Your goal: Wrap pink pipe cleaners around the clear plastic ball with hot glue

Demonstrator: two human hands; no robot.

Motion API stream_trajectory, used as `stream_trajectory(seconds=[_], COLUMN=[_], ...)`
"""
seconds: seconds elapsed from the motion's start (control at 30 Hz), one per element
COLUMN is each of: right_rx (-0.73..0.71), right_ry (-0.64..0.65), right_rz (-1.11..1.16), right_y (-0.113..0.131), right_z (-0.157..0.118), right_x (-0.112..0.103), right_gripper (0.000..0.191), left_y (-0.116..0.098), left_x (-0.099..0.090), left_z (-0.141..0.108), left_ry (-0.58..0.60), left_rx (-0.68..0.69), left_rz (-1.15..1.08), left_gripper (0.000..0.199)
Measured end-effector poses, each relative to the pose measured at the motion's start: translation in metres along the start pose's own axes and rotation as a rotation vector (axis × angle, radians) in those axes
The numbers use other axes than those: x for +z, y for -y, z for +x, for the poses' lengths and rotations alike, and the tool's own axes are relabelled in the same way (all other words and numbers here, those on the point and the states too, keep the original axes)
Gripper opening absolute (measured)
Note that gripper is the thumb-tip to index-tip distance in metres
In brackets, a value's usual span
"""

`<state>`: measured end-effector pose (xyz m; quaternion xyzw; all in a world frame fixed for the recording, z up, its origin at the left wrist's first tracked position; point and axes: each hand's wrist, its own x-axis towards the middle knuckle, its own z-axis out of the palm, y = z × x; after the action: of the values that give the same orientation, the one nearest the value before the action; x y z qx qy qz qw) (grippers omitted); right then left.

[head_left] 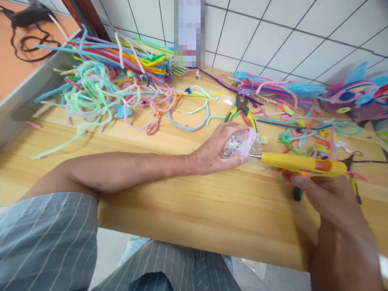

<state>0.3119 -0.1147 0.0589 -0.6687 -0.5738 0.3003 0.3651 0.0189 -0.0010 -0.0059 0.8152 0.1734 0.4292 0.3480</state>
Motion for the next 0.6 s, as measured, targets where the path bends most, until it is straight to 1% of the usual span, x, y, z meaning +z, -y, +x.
stream_trajectory(seconds=[0.2, 0.37, 0.43, 0.6], right_rx=[-0.037, -0.104, -0.107, -0.085], right_ry=[-0.012, -0.007, -0.003, -0.014], right_rz=[-0.008, 0.059, 0.054, 0.017], right_y=[0.0018, 0.0012, 0.0004, -0.0011], right_z=[0.0017, 0.0027, 0.0025, 0.0005], right_x=[0.0031, 0.0055, 0.0052, 0.0029], right_gripper=[0.032, 0.024, 0.023, 0.025], left_y=[0.001, 0.0011, 0.0009, 0.0012], left_x=[0.0006, 0.0003, 0.0002, 0.001], left_z=[-0.0003, -0.0003, -0.0002, -0.0003], left_ry=[-0.01, 0.005, 0.012, 0.004], left_rx=[0.022, -0.009, -0.023, -0.026], left_rz=[0.008, -0.008, -0.002, 0.004], left_gripper=[0.068, 0.071, 0.071, 0.071])
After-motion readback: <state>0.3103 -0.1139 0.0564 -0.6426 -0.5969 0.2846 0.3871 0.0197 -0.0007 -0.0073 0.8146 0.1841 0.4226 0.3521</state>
